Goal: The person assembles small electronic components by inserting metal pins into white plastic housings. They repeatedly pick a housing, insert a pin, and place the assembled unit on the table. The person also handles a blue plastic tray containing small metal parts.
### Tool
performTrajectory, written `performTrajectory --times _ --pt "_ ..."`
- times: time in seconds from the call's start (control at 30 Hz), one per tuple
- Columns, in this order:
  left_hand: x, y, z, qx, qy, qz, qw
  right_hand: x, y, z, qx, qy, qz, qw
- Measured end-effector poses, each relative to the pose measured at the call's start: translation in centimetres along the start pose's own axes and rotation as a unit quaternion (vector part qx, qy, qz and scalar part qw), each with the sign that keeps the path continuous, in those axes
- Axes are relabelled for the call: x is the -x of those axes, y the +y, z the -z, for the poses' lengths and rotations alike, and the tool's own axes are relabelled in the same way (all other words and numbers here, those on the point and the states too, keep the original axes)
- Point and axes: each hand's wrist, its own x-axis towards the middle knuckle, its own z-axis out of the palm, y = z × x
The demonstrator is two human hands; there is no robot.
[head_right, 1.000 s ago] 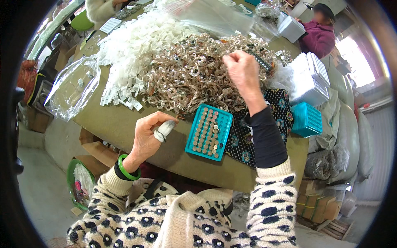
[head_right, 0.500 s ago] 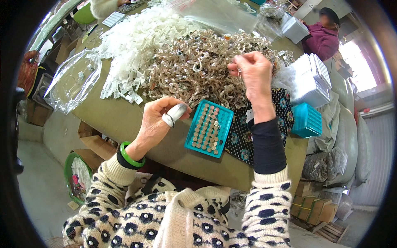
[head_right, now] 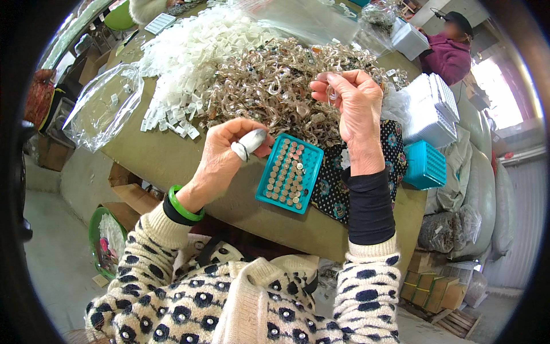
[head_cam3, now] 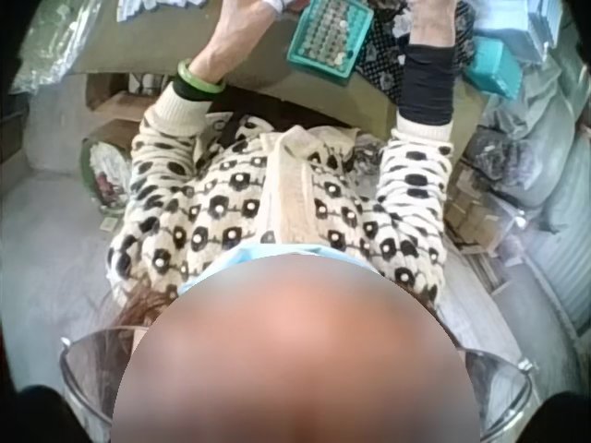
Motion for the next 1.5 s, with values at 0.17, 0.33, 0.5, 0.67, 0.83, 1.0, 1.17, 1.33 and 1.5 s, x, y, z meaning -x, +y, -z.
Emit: performTrajectory --times 0.17,0.33,0.5,0.67,0.83,1.0,1.17,1.33,1.5 --pt "-1.5 1.8 -0.8 0.072 0.037 -0.025 0.996 2.8 -0.6 -2.2 -0.011 -0.023 0.0 1.0" --pt "-1.7 2.6 0.0 0.133 -0.002 -0.05 0.99 7.8 0.0 -4.2 0.071 -0.053 0.037 0.995" --pt "0.4 1.9 0.1 0.071 0.003 -0.011 0.997 11.3 1.3 -5.0 0.102 -0.072 0.028 0.992" --pt "3.2 0.3 0.1 0.073 -0.024 -0.041 0.996 13.2 2.9 -5.1 0.319 -0.04 0.118 0.94" --pt "5.3 -1.4 0.5 0.182 -0.062 -0.037 0.981 14.9 3.4 -4.9 0.43 -0.054 0.244 0.868" --pt "6.4 -1.6 0.8 0.232 -0.076 0.065 0.968 15.8 3.7 -4.8 0.486 -0.069 0.35 0.797" --pt "7.1 -1.2 1.0 0.212 -0.091 0.153 0.961 16.5 3.7 -4.7 0.479 -0.043 0.298 0.824" --pt "7.7 -2.1 0.0 0.194 -0.061 0.07 0.977 16.9 3.7 -4.2 0.453 -0.086 0.295 0.837" --pt "7.8 -2.5 -0.3 0.268 -0.083 0.041 0.959 17.0 3.7 -3.9 0.428 -0.104 0.308 0.844"
